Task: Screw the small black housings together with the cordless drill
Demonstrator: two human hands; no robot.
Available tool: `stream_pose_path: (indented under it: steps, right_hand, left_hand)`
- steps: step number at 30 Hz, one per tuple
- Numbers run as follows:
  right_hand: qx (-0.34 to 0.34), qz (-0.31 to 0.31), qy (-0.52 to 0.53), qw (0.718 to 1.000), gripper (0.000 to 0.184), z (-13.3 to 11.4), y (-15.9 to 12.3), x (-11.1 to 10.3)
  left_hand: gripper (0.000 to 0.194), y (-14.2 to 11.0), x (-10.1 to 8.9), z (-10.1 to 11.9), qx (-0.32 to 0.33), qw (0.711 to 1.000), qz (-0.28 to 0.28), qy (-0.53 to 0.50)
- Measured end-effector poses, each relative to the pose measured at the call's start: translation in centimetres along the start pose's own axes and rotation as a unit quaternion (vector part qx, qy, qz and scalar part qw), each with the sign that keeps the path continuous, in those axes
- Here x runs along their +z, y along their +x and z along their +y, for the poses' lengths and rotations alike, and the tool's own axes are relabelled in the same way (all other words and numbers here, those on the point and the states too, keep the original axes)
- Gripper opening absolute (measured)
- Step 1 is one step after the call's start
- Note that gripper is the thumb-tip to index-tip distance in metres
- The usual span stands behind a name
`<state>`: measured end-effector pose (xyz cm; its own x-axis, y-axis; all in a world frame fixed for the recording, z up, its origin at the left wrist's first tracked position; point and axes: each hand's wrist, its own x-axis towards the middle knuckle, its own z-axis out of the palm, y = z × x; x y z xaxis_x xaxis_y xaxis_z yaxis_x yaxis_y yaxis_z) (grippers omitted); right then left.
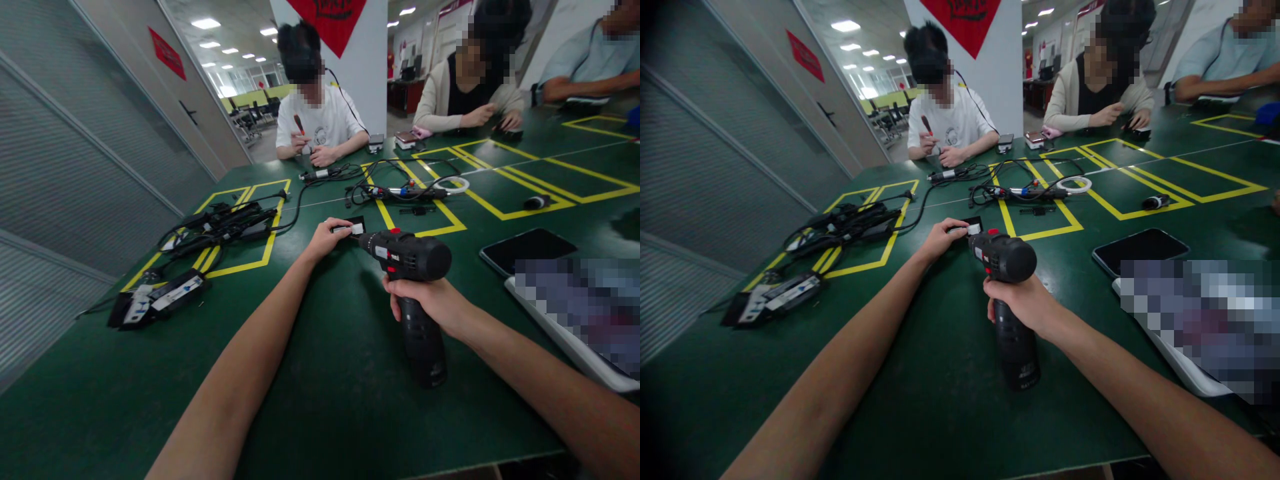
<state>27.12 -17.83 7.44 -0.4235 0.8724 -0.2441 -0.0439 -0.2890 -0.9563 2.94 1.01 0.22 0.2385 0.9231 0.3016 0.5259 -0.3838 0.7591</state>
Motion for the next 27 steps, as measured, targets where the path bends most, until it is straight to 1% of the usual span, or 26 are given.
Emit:
stream_pose_path:
  steps: [10, 18, 27]
  right_hand:
    - [0.000, 0.001, 0.007, 1.000, 0.012, -0.10, -0.01, 0.20]
    - [-0.003, -0.005, 0.005, 1.000, 0.015, 0.19, 0.03, -0.16]
    - [-0.005, 0.003, 0.000, 1.000, 0.018, 0.24, 0.05, -0.13]
  left_hand:
    - [0.032, 0.04, 0.02, -0.19, 0.001, 1.000, -0.001, -0.007]
    - [0.032, -0.01, -0.01, -0.06, -0.001, 1.000, -0.001, -0.008]
    - [0.033, -0.06, -0.05, -0.09, 0.001, 1.000, -0.004, -0.015]
